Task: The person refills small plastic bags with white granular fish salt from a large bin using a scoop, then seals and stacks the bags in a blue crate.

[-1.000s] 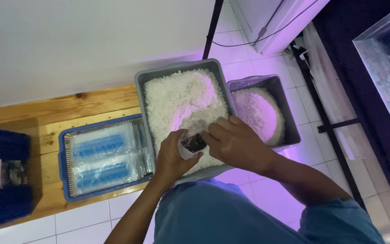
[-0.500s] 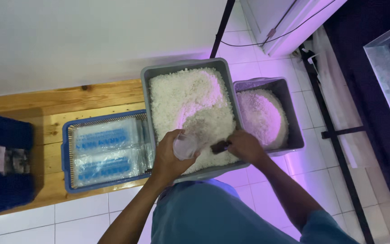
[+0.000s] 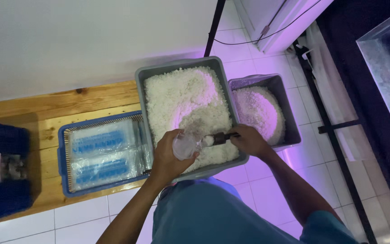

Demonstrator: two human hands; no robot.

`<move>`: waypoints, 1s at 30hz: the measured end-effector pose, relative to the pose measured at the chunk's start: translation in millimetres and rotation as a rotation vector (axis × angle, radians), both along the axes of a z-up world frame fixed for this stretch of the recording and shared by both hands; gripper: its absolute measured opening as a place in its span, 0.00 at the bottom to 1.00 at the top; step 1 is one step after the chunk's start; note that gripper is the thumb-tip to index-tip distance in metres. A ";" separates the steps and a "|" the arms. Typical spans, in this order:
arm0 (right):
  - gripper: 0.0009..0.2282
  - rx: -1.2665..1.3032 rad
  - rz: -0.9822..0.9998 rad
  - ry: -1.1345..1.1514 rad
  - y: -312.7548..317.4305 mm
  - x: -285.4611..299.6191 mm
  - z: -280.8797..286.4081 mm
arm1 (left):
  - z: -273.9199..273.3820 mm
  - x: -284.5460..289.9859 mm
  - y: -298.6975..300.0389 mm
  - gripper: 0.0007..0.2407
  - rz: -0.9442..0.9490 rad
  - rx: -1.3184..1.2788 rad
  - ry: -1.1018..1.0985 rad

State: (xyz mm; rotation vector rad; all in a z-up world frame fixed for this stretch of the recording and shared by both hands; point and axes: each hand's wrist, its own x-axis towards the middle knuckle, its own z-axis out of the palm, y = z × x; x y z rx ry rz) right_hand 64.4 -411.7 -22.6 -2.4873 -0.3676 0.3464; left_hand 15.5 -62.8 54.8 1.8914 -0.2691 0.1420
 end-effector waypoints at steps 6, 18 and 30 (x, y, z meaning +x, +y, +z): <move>0.13 -0.003 0.033 -0.326 7.4 2.0 139.1 | 6.6 -4.2 -2.3 0.33 -0.023 0.022 0.007; 0.07 -0.282 0.531 -1.002 109.5 -30.5 201.1 | 0.8 -4.8 -7.0 0.33 -0.024 0.014 -0.025; 0.13 -0.473 0.034 -0.472 22.7 35.9 60.8 | 1.1 -3.5 -1.4 0.32 0.019 0.008 0.044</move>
